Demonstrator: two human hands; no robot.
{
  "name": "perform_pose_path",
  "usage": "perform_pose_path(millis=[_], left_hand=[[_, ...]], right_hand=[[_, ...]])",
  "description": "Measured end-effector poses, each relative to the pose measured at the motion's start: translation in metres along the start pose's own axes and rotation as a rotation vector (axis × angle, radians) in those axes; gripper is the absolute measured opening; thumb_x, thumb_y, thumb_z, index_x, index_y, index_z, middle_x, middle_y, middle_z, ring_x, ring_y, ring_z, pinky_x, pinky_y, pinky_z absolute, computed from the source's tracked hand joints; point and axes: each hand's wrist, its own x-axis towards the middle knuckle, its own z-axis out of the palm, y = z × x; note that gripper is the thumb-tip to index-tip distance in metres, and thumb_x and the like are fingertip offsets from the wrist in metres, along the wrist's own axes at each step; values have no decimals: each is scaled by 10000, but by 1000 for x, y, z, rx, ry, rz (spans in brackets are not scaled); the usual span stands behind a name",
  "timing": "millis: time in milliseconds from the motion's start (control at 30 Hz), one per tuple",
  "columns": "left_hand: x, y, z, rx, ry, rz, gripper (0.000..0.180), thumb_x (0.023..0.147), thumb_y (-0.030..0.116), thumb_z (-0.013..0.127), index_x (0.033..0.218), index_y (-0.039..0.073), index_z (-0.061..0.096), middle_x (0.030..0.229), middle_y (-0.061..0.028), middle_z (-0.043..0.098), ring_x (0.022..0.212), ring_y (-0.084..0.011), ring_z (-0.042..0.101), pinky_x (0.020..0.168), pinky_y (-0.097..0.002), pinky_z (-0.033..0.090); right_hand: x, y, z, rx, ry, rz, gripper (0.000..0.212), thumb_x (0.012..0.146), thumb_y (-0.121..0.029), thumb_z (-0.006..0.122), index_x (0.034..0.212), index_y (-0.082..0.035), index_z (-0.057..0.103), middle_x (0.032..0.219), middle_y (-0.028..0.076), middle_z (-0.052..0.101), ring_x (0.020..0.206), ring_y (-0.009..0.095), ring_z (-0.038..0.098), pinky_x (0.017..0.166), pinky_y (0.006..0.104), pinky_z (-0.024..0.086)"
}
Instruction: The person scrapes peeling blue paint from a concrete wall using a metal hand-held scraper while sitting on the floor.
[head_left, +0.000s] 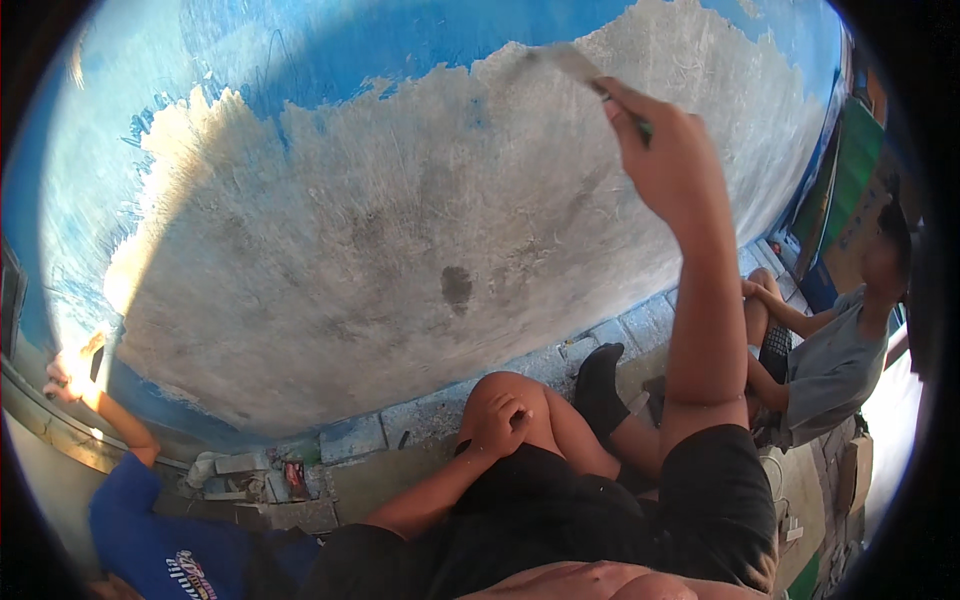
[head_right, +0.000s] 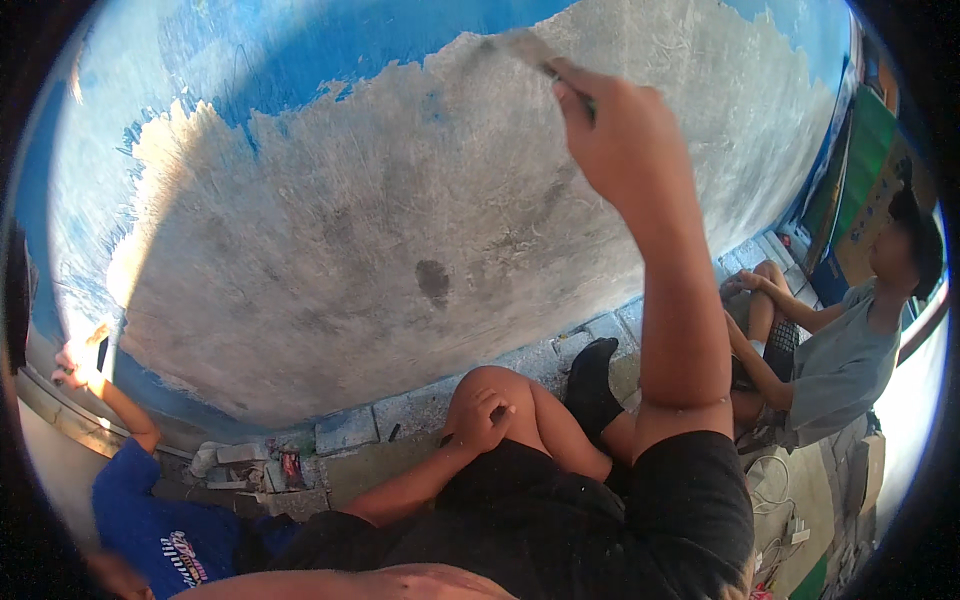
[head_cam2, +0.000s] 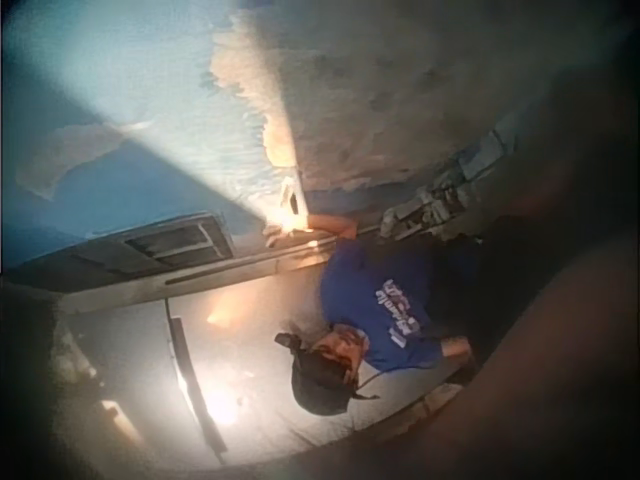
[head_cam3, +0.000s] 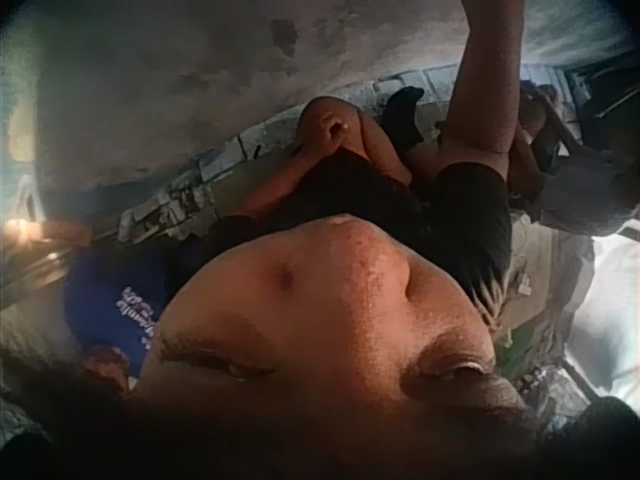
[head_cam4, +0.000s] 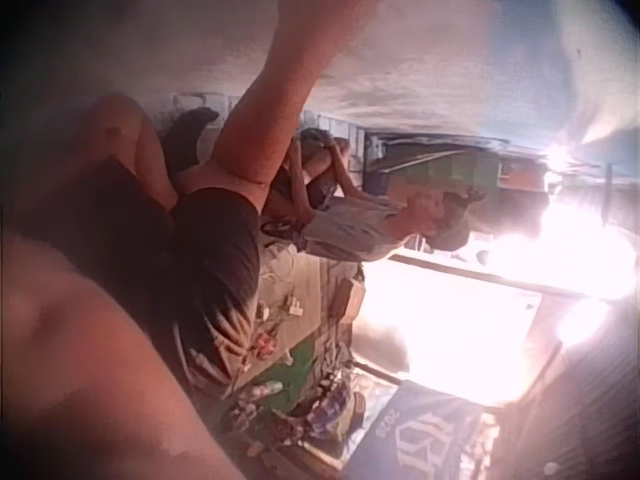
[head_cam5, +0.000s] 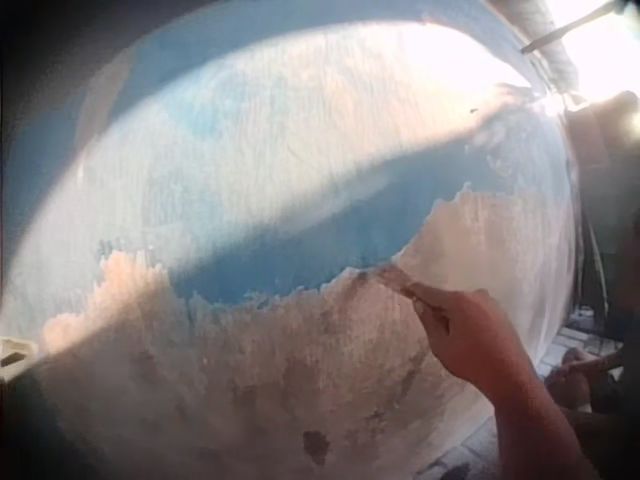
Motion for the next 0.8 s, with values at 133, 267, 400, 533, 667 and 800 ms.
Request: perform_pose_path(millis=[133, 267, 400, 533, 667, 800], left_hand=[[-3, 0, -9, 31, 12, -21, 181, 938, 154, 742, 864, 13, 657, 874, -172, 655, 886, -411, 649, 825, -514, 513], [4, 0, 1, -3, -24, -3, 178, 934, 156, 744, 864, 17, 657, 881, -175, 655, 901, -411, 654, 829, -516, 515], [-1, -2, -5, 35, 37, 29, 179, 929, 163, 746, 868, 18, 660, 880, -176, 655, 899, -414, 652, 831, -519, 515], [2, 4, -3, 38, -2, -31, 182, 923, 166, 752, 864, 19, 662, 883, -173, 660, 909, -419, 653, 838, -517, 517], [1, -5, 3, 45, 4, 6, 189, 924, 173, 750, 860, 19, 663, 893, -169, 669, 918, -424, 655, 845, -512, 520], [0, -6, -1, 54, 26, 16, 193, 931, 182, 747, 870, 15, 671, 905, -178, 677, 930, -429, 658, 852, -512, 523]], right_hand=[[-21, 1, -29, 75, 77, 34, 313, 1050, -251, 636, 1318, -168, 776, 936, 266, 749, 873, 484, 721, 795, 516, 580], [-5, 8, -2, -13, 22, 1, 306, 1051, -255, 642, 1311, -172, 780, 936, 264, 749, 853, 478, 725, 774, 521, 579], [-17, 9, -16, 62, 28, -17, 321, 1054, -255, 633, 1322, -138, 764, 908, 272, 734, 855, 486, 715, 785, 525, 576], [-23, 17, -19, 19, 59, -62, 329, 1054, -258, 635, 1323, -115, 761, 905, 276, 729, 857, 489, 713, 786, 516, 572], [4, 16, 1, 9, 11, -35, 319, 1048, -245, 649, 1314, -119, 770, 932, 277, 732, 875, 481, 719, 791, 502, 574], [-26, 22, -17, 75, 28, -8, 327, 1046, -258, 647, 1323, -131, 765, 891, 266, 725, 849, 475, 713, 774, 511, 571]])
